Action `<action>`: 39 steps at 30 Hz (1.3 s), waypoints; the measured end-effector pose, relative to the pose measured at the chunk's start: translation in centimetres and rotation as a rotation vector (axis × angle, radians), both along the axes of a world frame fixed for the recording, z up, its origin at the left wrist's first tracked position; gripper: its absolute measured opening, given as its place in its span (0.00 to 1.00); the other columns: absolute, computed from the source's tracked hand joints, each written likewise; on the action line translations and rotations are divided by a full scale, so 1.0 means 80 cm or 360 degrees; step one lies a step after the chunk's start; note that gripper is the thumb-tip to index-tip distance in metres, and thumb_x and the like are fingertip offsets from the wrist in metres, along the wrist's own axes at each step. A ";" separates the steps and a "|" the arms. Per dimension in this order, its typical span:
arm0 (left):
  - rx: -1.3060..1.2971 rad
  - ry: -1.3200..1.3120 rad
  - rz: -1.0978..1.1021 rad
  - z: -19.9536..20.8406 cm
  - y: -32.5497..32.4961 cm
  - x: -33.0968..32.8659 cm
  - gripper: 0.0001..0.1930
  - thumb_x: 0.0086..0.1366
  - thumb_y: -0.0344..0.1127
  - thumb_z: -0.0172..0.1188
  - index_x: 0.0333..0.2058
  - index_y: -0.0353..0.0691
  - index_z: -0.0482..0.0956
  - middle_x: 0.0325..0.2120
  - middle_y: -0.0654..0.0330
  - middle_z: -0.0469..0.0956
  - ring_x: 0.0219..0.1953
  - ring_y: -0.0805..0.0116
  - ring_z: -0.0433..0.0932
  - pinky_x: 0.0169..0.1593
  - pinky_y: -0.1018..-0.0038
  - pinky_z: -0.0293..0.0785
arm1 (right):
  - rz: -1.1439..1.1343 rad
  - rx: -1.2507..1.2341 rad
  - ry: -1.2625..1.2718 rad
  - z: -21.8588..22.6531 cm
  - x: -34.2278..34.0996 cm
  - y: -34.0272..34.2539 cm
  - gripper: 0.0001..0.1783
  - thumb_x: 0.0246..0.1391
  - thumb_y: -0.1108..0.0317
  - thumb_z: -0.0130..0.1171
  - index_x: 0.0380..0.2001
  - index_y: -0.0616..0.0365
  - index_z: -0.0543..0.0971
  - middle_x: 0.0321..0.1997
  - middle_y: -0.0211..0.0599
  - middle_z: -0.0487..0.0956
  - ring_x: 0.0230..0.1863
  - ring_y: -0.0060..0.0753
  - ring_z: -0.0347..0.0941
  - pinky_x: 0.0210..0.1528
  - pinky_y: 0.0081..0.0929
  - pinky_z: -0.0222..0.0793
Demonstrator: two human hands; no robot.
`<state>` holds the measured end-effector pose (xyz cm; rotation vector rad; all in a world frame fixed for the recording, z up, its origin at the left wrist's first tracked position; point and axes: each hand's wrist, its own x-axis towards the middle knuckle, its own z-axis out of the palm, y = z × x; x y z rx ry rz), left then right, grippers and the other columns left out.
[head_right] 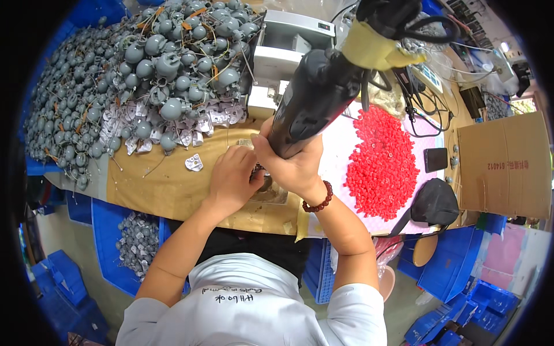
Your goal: Assemble small plastic components using a pneumatic assembly tool at a factory workbench.
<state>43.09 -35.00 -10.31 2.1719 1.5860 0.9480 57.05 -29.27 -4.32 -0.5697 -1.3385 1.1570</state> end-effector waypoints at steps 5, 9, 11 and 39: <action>0.0042 -0.0027 -0.0018 -0.001 0.001 0.000 0.18 0.48 0.30 0.67 0.40 0.37 0.75 0.37 0.56 0.74 0.45 0.52 0.74 0.46 0.59 0.73 | -0.0043 0.0097 -0.0135 0.000 0.005 -0.004 0.09 0.50 0.88 0.62 0.31 0.66 0.75 0.29 0.35 0.79 0.26 0.21 0.74 0.26 0.20 0.68; 0.0051 -0.0035 -0.0013 -0.001 0.001 0.001 0.19 0.47 0.30 0.67 0.41 0.37 0.75 0.37 0.56 0.74 0.45 0.52 0.74 0.46 0.58 0.72 | -0.0039 0.0103 -0.0120 0.001 0.003 -0.006 0.08 0.49 0.87 0.63 0.30 0.66 0.76 0.29 0.36 0.79 0.25 0.21 0.74 0.26 0.20 0.68; 0.0047 -0.0035 -0.0012 -0.002 0.001 0.000 0.20 0.47 0.30 0.67 0.41 0.37 0.75 0.36 0.56 0.74 0.45 0.52 0.74 0.46 0.58 0.72 | -0.0027 0.0118 -0.0139 0.001 0.003 -0.005 0.08 0.49 0.87 0.63 0.31 0.66 0.76 0.28 0.36 0.79 0.25 0.22 0.74 0.26 0.20 0.67; -0.0052 -0.0111 -0.0077 -0.001 0.005 -0.005 0.16 0.49 0.29 0.67 0.39 0.44 0.74 0.37 0.59 0.74 0.46 0.54 0.74 0.46 0.59 0.72 | 0.0014 0.0425 -0.0565 -0.025 0.016 -0.015 0.41 0.52 0.79 0.62 0.63 0.64 0.51 0.28 0.33 0.75 0.28 0.24 0.74 0.44 0.23 0.72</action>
